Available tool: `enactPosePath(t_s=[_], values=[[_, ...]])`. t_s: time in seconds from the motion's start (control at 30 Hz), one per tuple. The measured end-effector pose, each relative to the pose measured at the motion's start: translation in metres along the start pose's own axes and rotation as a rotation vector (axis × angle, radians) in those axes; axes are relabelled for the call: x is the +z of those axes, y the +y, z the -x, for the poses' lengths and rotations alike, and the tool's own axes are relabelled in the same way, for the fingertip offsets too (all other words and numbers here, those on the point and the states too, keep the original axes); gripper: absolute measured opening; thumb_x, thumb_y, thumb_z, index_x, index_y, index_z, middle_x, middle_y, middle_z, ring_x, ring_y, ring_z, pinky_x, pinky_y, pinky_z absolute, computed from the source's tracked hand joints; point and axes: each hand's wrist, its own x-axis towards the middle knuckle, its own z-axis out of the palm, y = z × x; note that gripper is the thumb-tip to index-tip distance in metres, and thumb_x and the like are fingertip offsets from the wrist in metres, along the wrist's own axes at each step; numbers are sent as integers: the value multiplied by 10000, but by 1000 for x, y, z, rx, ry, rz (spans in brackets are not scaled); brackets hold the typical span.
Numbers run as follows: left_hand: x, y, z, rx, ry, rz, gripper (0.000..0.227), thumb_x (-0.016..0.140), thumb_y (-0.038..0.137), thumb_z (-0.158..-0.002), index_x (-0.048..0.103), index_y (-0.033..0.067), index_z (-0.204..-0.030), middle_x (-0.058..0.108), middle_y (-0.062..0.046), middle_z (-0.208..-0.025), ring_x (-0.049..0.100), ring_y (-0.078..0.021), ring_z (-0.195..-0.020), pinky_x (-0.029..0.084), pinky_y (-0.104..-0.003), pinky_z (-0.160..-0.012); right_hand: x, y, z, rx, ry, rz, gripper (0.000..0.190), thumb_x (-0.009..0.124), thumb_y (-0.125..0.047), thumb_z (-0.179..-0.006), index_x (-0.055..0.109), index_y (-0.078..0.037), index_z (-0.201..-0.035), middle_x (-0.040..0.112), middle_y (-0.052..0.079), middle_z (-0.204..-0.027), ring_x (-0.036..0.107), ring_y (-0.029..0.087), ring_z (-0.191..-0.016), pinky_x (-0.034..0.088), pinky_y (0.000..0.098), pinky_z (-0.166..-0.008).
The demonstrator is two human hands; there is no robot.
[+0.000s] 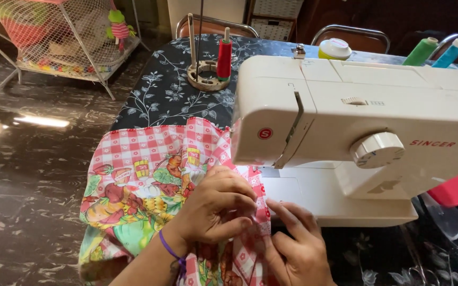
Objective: Guiding fabric through a sewing machine and then folding it for inspection.
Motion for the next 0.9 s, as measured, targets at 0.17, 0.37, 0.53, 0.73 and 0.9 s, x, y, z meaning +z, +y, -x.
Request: enactPosePath(t_s=[0.17,0.37,0.53,0.73,0.9], values=[[0,-2,2,-2,3,-7,238,666,356,-990,751,134,-964,743,-8,-1063,687,-242,-984,427,-449,-964,2,3,4,-61,-45,20,282,652,-163,-977,674,-20,-735,759,126,-1346,660,334,-1195,520,445,-1061],[1,-4,3,-5,19,4,259,672,384,-1001,750,139,-965,754,-6,-1066,703,-248,-1005,435,-452,-964,3,-6,2,-125,-44,196,257,608,-177,-1031,696,-18,-849,745,122,-1368,677,313,-1195,504,472,-1111],[0,-5,4,-2,38,31,216,693,326,-986,764,127,-947,785,-1,-1041,747,-230,-998,460,-464,-977,1,-12,-2,-117,-50,209,262,567,-166,-1043,740,18,-973,765,155,-1308,696,330,-1180,531,472,-1069],[2,-8,6,-5,63,33,180,716,287,-970,776,127,-913,796,-2,-1005,764,-216,-978,466,-455,-974,1,-10,-1,-150,-72,220,276,559,-173,-1050,699,4,-890,763,164,-1307,702,341,-1196,534,471,-1071],[3,-11,7,-24,76,10,185,726,301,-969,786,133,-918,806,-10,-1016,771,-214,-985,483,-443,-969,1,-4,-1,-187,-110,238,277,518,-188,-1057,700,10,-994,711,194,-1397,678,350,-1230,517,468,-1097]])
